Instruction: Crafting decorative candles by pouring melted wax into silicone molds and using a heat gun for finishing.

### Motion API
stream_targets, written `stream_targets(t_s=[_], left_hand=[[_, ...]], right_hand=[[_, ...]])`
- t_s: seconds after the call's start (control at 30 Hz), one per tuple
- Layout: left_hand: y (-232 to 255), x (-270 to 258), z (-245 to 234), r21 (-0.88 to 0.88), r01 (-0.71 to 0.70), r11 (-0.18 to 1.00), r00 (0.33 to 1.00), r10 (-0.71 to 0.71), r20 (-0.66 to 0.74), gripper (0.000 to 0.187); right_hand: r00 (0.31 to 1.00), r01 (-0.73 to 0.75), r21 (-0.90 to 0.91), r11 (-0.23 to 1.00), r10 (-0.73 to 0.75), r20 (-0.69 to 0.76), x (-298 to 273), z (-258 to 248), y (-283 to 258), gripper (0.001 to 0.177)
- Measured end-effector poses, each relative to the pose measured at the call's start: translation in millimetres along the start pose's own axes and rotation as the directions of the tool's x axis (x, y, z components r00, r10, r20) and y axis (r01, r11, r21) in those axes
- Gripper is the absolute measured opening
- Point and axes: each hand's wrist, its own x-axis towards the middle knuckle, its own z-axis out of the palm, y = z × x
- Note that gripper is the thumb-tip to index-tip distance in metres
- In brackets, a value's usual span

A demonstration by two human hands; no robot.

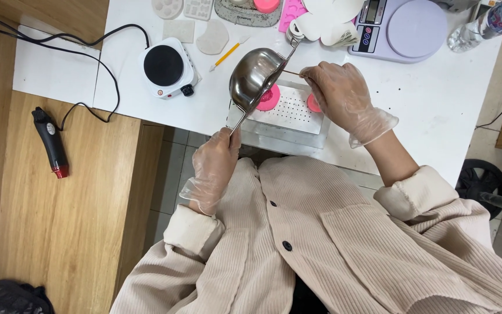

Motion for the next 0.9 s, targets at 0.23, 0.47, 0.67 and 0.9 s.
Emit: stream_targets(t_s=[0.23, 0.47, 0.67, 0.9], left_hand=[[-2.6, -1.1, -2.4, 0.022, -0.089, 0.996, 0.994, 0.090, -0.065, 0.027], [-4.4, 2.4, -8.5, 0.045, -0.166, 0.985, 0.981, 0.170, -0.089, 0.028], [-6.6, 10.0, -13.1, 0.071, -0.186, 0.980, 0.980, 0.191, -0.063, 0.029], [-15.6, 14.1, -17.9, 0.147, -0.260, 0.954, 0.955, 0.276, -0.105, 0.031]], right_hand=[[0.996, 0.084, -0.077, 0.993, -0.087, -0.036, 5.6, -4.8, 6.2, 0.012], [0.989, 0.122, -0.114, 0.986, -0.131, -0.071, 7.6, -1.4, 11.9, 0.010], [0.987, 0.130, -0.159, 0.979, -0.143, -0.078, 9.4, 1.8, 18.6, 0.017], [0.988, 0.144, -0.182, 0.973, -0.153, -0.036, 12.4, 7.6, 24.0, 0.019]])
